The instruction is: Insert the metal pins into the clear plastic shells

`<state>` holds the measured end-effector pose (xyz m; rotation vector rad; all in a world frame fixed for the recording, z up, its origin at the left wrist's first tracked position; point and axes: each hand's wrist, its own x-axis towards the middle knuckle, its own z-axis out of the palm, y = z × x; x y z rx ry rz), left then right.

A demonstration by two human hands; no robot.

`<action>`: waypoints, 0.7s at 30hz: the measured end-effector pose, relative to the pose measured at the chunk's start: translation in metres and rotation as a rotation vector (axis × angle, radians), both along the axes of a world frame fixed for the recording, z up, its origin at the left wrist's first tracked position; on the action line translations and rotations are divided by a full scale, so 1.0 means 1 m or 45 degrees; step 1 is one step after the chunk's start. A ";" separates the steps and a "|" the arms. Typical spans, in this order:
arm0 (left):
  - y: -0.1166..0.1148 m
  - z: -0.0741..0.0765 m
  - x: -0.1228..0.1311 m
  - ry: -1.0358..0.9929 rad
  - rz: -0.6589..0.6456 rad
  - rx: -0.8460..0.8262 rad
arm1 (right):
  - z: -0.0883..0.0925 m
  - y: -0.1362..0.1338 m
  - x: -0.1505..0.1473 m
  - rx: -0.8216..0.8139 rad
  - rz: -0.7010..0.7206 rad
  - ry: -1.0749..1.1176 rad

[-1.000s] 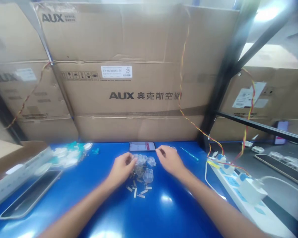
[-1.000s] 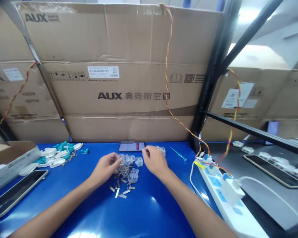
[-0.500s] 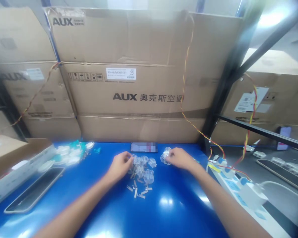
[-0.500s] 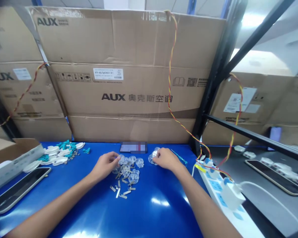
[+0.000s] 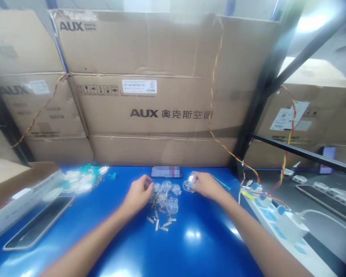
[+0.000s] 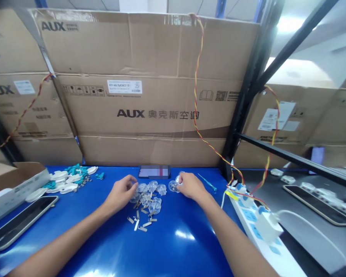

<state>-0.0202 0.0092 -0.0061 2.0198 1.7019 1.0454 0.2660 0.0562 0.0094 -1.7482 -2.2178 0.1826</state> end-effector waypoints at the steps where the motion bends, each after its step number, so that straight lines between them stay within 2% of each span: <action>1: -0.001 0.000 0.000 -0.002 -0.005 0.005 | 0.000 -0.001 -0.001 0.003 0.001 0.000; 8: -0.001 -0.001 0.000 -0.020 -0.036 0.044 | 0.003 -0.008 -0.008 -0.005 0.079 0.028; 12: -0.005 0.003 0.002 -0.039 -0.062 0.095 | 0.007 -0.011 -0.012 0.041 0.134 0.099; 17: -0.015 0.010 0.014 -0.136 -0.272 0.075 | 0.008 -0.025 -0.033 0.121 0.396 0.397; 21: -0.020 0.009 0.020 -0.248 -0.400 -0.022 | 0.004 -0.043 -0.056 0.090 0.528 0.537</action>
